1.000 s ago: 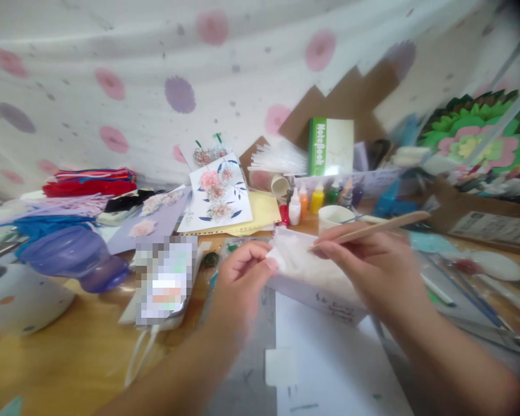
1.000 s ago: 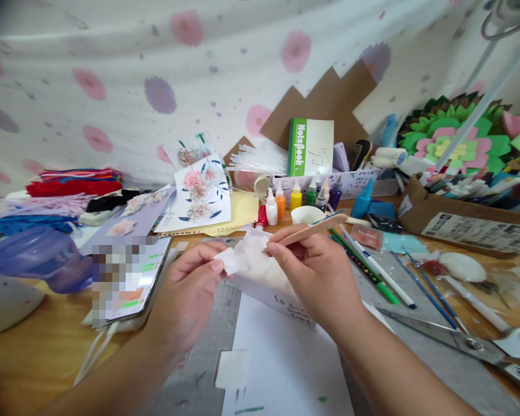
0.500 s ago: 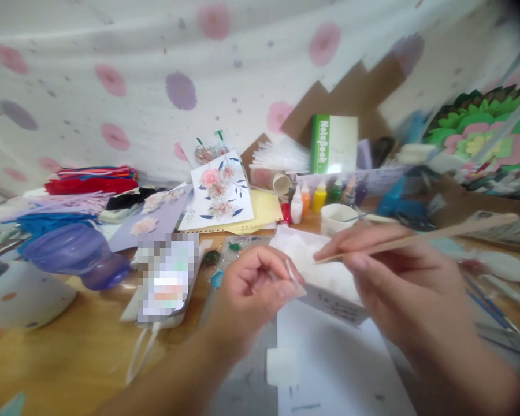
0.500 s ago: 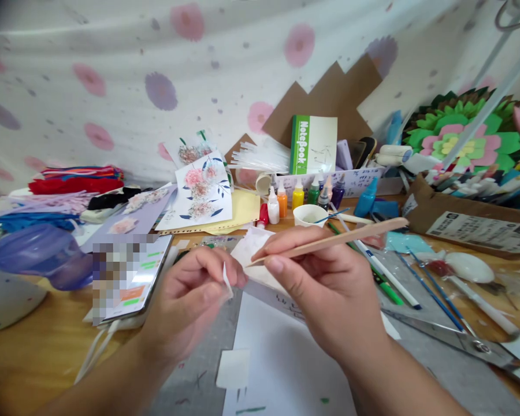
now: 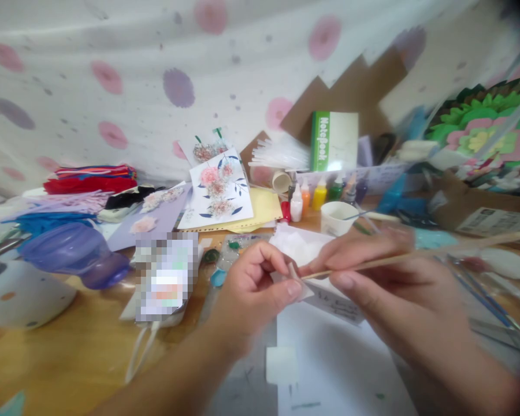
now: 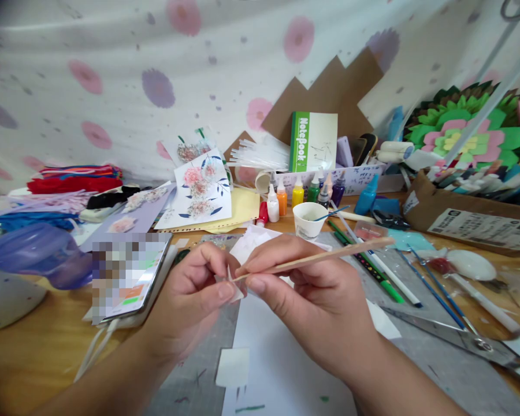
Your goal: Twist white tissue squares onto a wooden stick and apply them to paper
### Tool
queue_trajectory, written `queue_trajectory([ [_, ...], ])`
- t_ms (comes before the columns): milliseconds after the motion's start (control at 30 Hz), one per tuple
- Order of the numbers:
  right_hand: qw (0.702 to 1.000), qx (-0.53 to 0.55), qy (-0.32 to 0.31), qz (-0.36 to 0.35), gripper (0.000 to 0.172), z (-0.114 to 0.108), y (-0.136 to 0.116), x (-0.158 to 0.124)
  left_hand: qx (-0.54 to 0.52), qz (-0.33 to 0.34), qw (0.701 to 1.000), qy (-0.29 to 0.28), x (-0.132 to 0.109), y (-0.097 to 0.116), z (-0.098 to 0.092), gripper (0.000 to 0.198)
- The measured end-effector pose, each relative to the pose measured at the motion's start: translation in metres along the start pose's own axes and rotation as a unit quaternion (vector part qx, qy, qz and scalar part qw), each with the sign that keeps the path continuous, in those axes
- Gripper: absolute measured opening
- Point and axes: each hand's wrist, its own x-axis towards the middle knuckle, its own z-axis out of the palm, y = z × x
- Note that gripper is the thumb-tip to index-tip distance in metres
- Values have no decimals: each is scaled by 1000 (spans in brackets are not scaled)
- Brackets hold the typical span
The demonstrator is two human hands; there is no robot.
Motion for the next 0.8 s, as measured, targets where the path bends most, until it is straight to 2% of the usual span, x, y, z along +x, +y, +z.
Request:
queue_trajectory([
  [633,999,-28,-11,-10,15,-1,2,1,6,-6,1000,2,0,-1,-2,22],
  [800,1000,-23,-17,-10,20,-1,2,1,5,-8,1000,8,0,-1,-3,22],
])
